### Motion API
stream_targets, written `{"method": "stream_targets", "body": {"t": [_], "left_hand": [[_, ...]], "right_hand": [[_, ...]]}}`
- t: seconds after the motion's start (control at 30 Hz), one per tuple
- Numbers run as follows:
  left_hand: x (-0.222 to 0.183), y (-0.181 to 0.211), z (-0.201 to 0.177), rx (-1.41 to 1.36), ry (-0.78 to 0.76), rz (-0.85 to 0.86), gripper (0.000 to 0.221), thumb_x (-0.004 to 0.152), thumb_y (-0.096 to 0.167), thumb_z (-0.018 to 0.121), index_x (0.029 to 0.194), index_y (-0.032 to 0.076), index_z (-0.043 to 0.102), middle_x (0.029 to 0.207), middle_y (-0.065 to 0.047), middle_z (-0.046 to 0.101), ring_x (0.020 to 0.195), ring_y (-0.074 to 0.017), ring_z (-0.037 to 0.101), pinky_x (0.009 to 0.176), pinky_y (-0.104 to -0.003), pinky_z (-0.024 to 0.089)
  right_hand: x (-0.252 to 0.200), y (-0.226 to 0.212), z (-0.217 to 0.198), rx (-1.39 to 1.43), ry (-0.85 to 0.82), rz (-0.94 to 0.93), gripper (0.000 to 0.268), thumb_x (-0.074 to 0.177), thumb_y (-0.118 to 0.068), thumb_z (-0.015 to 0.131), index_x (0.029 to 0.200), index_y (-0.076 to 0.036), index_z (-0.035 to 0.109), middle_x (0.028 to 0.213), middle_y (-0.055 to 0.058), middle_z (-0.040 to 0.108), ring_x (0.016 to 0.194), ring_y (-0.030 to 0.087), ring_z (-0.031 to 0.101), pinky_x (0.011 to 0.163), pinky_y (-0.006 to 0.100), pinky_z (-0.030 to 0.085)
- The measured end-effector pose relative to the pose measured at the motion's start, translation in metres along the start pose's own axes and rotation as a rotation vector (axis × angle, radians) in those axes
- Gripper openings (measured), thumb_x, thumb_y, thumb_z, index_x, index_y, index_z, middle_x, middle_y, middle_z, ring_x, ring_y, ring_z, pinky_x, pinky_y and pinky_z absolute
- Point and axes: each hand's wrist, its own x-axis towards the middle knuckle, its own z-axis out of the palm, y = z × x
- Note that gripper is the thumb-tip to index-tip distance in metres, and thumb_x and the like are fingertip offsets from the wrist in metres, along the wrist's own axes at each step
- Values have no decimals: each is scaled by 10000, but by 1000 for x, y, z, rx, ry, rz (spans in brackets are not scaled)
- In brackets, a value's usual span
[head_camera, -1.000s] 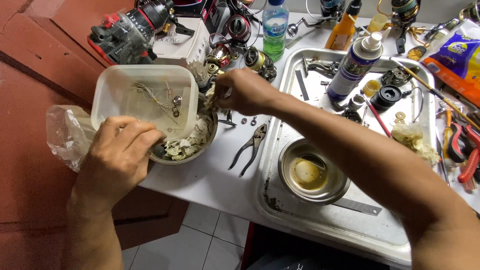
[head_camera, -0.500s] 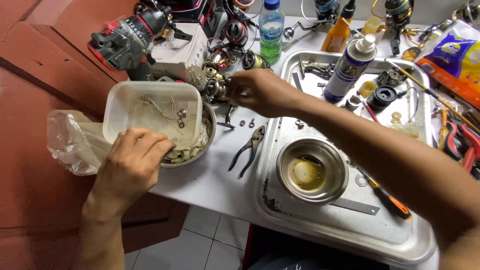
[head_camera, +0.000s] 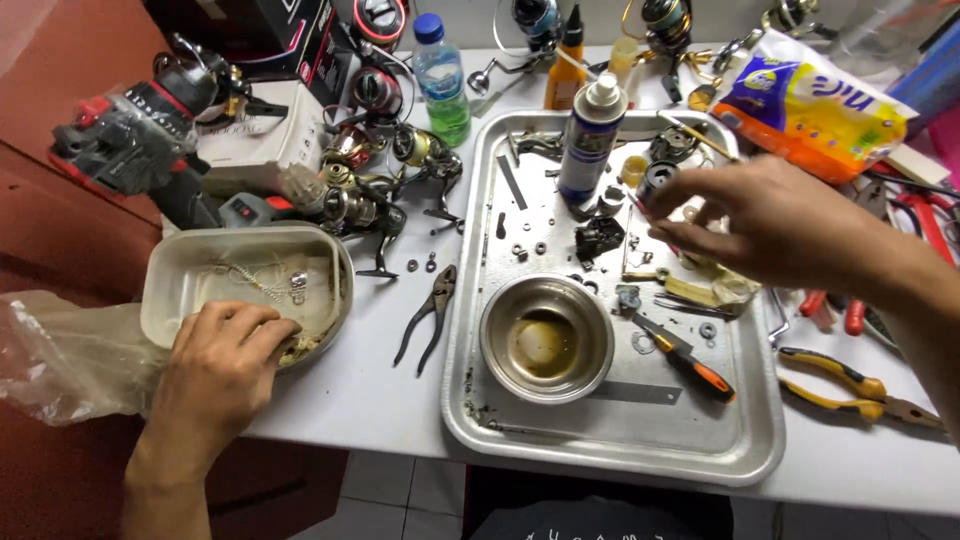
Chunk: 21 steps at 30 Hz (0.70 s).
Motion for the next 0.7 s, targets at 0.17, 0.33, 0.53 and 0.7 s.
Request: {"method": "stream_targets", "body": {"t": [0.17,0.33,0.53,0.7], "left_hand": [[9,8,-8,-2,-45,-90,243,738,240,644,973,184,660,1034,17,629,1010,-243,520,858,-395,463],[21,17,-19,43,53,-71,310,752,299,644,1039,183,637,1090,14,603,1008,-233,526,837,-377,466],[56,51,-34,-126,105,46,321,749,259,671,1032,112,634,1093,-63,615,1013,-277,512,860,-417,456],[97,92,-42,-358,227,230,245,763,183,697,968,64,635,1004,-90,631,958,-270,536,846,-416,444]], "right_hand": [[-16,49,20,-253,-26,351,352,834,-432,543,1133,-250,568,1132,10,644,971,229,650,827,426,521],[-21,82,38,-271,-48,414,432,815,-497,534,1171,-252,550,1202,10,561,1069,215,575,888,415,509],[-15,79,52,-391,-133,435,348,825,-507,547,1041,-234,552,989,-9,517,905,156,494,716,296,483],[-16,84,56,-414,-128,380,322,824,-531,555,895,-218,580,814,-28,478,799,126,451,643,256,433]]}}
